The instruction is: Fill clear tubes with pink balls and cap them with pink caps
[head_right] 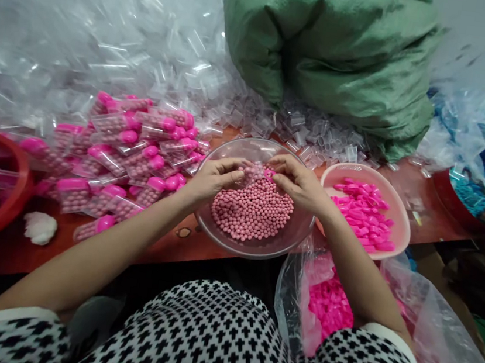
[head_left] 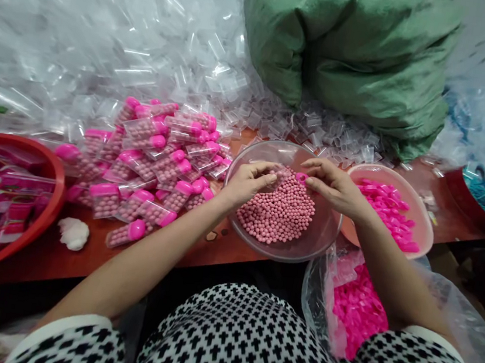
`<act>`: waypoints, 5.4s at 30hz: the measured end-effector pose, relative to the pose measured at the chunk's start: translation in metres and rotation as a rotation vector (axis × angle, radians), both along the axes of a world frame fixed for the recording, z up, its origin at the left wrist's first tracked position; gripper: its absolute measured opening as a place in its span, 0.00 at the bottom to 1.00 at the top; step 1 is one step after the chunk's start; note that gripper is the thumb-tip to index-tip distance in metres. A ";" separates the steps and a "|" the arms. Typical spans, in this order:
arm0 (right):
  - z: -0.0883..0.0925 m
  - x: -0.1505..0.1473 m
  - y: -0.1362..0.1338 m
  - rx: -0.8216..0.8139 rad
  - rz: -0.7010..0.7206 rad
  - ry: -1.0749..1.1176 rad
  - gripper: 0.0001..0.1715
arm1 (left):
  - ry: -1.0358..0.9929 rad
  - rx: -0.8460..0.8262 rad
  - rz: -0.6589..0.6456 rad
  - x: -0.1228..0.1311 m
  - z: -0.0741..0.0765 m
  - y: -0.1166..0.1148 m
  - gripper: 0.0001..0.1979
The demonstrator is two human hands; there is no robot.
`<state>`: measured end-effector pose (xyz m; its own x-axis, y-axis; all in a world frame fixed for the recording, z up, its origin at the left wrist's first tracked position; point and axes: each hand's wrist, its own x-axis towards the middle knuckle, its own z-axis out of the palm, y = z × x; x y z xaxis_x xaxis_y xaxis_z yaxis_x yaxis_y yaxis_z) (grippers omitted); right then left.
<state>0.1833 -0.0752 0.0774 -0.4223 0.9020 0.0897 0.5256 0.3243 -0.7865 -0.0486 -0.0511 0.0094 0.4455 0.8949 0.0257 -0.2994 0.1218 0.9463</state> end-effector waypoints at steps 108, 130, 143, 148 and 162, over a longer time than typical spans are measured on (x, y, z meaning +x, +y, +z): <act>-0.068 -0.058 0.075 0.224 0.155 -0.930 0.18 | 0.687 0.577 0.712 -0.128 0.026 0.053 0.15; -0.029 -0.009 0.021 -0.142 0.065 0.293 0.20 | 0.181 0.027 -0.182 0.007 0.002 0.012 0.19; -0.043 -0.004 0.010 -0.050 0.160 0.102 0.10 | 0.393 0.127 -0.192 0.005 0.009 0.007 0.24; -0.049 -0.006 0.003 0.067 0.096 -0.036 0.06 | 0.508 0.208 -0.086 0.002 0.004 0.008 0.22; -0.045 0.161 0.025 0.032 -0.626 -0.804 0.15 | 0.301 -0.095 -0.036 0.002 0.016 0.003 0.23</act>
